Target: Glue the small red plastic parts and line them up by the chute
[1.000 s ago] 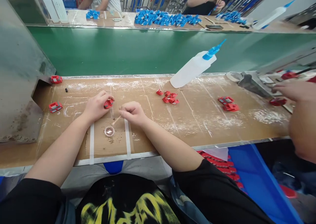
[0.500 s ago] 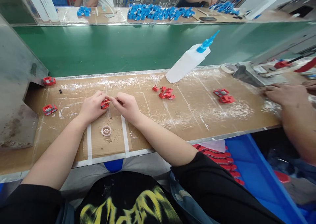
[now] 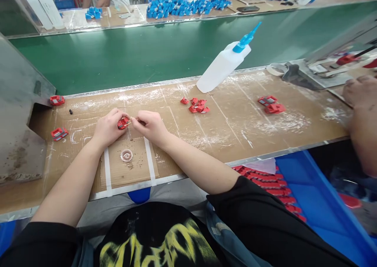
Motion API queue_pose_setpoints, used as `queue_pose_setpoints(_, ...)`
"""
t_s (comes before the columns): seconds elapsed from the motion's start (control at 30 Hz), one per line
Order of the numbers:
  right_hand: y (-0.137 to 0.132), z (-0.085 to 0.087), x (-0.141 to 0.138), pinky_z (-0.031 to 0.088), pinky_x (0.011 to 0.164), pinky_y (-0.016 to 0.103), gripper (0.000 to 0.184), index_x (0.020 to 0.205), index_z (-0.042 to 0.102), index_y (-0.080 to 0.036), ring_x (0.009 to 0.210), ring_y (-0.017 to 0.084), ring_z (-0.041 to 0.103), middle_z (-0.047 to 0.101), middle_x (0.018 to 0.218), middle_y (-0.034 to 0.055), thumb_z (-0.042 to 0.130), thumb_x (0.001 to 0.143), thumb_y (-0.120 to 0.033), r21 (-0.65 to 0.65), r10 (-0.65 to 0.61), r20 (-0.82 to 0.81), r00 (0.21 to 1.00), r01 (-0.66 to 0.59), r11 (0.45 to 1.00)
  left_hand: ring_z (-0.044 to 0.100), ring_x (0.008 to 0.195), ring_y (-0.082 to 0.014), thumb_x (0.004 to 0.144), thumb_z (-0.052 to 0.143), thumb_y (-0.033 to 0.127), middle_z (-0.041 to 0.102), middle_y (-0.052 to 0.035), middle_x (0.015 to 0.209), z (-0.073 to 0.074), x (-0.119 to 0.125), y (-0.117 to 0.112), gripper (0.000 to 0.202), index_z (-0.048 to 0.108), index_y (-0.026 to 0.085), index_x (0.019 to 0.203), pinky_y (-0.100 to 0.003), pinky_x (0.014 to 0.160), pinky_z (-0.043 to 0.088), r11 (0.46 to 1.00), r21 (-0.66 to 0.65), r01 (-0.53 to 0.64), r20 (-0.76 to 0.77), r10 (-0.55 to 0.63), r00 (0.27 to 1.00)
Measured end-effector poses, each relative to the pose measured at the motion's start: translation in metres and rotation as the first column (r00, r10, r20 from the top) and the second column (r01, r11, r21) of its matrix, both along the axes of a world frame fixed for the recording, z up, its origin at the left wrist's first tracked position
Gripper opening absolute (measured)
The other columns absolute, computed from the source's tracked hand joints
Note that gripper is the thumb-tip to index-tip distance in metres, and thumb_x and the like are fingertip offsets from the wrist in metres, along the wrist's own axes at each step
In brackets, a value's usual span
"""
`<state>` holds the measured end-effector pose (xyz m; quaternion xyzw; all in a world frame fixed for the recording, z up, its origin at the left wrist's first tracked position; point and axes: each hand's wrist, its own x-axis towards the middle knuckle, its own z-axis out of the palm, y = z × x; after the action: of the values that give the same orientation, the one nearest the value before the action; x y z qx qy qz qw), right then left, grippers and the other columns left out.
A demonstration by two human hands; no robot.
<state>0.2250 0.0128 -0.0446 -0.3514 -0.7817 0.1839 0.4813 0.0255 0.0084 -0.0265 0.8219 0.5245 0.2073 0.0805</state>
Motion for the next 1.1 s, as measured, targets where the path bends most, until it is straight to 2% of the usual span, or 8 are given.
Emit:
queue_pose_setpoints(0.17,-0.004,0.008,0.004,0.029,0.059,0.027,0.043,0.065,0.030,-0.022,0.058,0.010,0.033,0.033,0.060,-0.0050,0.052,0.100,-0.032,-0.012,-0.006,-0.053,0.999,0.005,1.000,0.066,0.094,-0.0221,0.087,0.066,0.024,0.069,-0.0042,0.109,0.002,0.000,0.000,0.022,0.070,0.024,0.108,-0.030,0.073,0.045,1.000,-0.022,0.003,0.040,-0.002,0.999)
queue_pose_setpoints(0.37,-0.019,0.016,0.007,0.030,0.059,0.027,0.046,0.060,0.036,-0.021,0.056,0.010,0.035,0.039,0.058,-0.0038,0.051,0.101,-0.034,-0.086,0.476,0.169,0.863,-0.468,0.879,0.067,0.098,-0.0212,0.084,0.069,0.025,0.066,-0.0058,0.117,0.001,-0.003,0.004,0.020,0.068,0.023,0.105,-0.031,0.081,0.048,1.000,0.006,-0.019,0.169,0.018,0.985)
queue_pose_setpoints(0.47,-0.022,0.019,0.004,0.032,0.062,0.027,0.047,0.062,0.047,-0.020,0.060,0.011,0.043,0.049,0.061,-0.0027,0.055,0.102,-0.042,-0.196,0.541,0.354,0.763,-0.506,0.840,0.069,0.097,-0.0206,0.087,0.069,0.029,0.072,-0.0042,0.113,0.001,-0.006,0.006,0.021,0.064,0.023,0.106,-0.032,0.088,0.050,0.998,-0.036,-0.052,0.272,0.060,0.960)
queue_pose_setpoints(0.57,-0.006,0.026,0.016,0.037,0.068,0.025,0.040,0.082,0.066,-0.020,0.073,0.013,0.056,0.065,0.078,0.0001,0.059,0.100,-0.055,-0.254,0.415,0.408,0.813,-0.336,0.907,0.071,0.092,-0.0209,0.085,0.074,0.037,0.076,-0.0017,0.101,0.004,-0.007,0.005,0.033,0.059,0.024,0.111,-0.034,0.089,0.051,0.985,-0.124,-0.117,0.370,0.155,0.916)
queue_pose_setpoints(0.63,0.013,0.032,0.040,0.041,0.075,0.026,0.034,0.099,0.071,-0.021,0.088,0.017,0.062,0.071,0.096,0.0044,0.059,0.101,-0.052,-0.225,0.108,0.447,0.888,-0.005,0.974,0.073,0.094,-0.0218,0.082,0.079,0.040,0.077,-0.0015,0.101,0.006,-0.008,0.005,0.044,0.054,0.026,0.115,-0.035,0.090,0.052,0.975,-0.182,-0.125,0.447,0.195,0.873)
queue_pose_setpoints(0.77,0.052,0.036,0.112,0.046,0.092,0.036,0.027,0.118,0.072,-0.016,0.113,0.029,0.060,0.068,0.121,0.0165,0.064,0.098,-0.033,-0.099,-0.410,0.660,0.630,0.614,0.783,0.074,0.103,-0.0246,0.077,0.085,0.046,0.079,-0.0048,0.108,0.004,-0.010,0.006,0.046,0.057,0.025,0.107,-0.039,0.094,0.053,0.966,-0.248,-0.076,0.566,0.208,0.798)
queue_pose_setpoints(0.97,0.075,0.025,0.154,0.049,0.095,0.039,0.016,0.102,0.074,-0.012,0.103,0.027,0.063,0.071,0.108,0.0163,0.063,0.091,-0.017,-0.153,-0.315,0.722,0.617,0.585,0.796,0.073,0.096,-0.0259,0.072,0.088,0.051,0.077,-0.0080,0.102,-0.004,-0.015,0.011,0.047,0.069,0.021,0.102,-0.040,0.090,0.055,0.953,-0.299,0.046,0.642,0.165,0.749)
queue_pose_setpoints(1.1,0.068,0.025,0.111,0.054,0.087,0.032,0.033,0.126,0.065,-0.014,0.090,0.018,0.067,0.071,0.106,0.0090,0.058,0.096,-0.026,-0.295,-0.225,0.401,0.888,0.357,0.886,0.070,0.091,-0.0208,0.081,0.079,0.047,0.073,-0.0049,0.102,0.000,-0.015,0.007,0.041,0.062,0.023,0.110,-0.034,0.085,0.054,0.952,-0.289,0.101,0.667,0.125,0.735)
